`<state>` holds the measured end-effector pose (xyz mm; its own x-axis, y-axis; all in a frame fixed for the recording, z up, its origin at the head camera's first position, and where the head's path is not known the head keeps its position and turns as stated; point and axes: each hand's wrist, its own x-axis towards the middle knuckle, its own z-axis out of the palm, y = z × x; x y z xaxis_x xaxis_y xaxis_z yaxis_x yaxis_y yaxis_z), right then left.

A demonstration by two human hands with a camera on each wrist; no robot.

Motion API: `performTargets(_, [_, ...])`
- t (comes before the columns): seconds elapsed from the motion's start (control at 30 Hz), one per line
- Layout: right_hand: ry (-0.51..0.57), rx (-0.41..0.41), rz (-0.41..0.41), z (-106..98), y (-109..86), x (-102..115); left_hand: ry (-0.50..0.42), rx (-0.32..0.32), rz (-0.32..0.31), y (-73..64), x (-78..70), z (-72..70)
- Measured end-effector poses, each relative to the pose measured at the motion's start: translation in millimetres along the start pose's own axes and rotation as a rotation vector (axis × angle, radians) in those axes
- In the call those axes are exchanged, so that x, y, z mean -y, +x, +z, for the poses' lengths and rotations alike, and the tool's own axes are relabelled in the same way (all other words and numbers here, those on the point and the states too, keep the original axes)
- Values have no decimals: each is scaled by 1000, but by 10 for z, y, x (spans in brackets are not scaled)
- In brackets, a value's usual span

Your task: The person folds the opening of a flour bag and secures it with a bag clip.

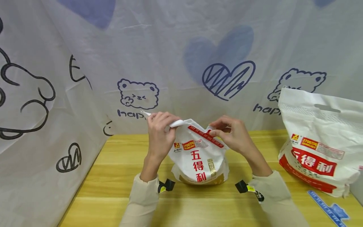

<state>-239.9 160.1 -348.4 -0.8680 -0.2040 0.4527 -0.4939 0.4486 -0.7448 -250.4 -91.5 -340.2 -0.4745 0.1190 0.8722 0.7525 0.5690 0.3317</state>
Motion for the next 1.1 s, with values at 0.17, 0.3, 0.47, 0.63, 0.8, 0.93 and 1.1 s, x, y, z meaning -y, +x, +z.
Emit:
performTargets(0.17, [32,-26,-15,-25,-24,-10,17,38,-11,26,-17,-19])
performTargets(0.3, [59,-42,-32,-43,-57,-32,33,67,-22,15,-33,-37])
performTargets(0.47, [65,-46,-50,-46,-102,-43,44,95,0,-12,-62,-73])
performTargets(0.63, [73,-45,-70,-44,-156,-51,36,110,30,-53,-89,-144])
performTargets(0.8, [66,-49,-90,-58,-227,-36,2,93,56,-129,-121,-223])
performTargets(0.93, [-14,-86,-124,-104,-310,2,-7,68,80,-224,-127,-286])
performTargets(1.1, [-116,-123,-191,-148,-433,23,-12,-12,90,-394,-105,-354])
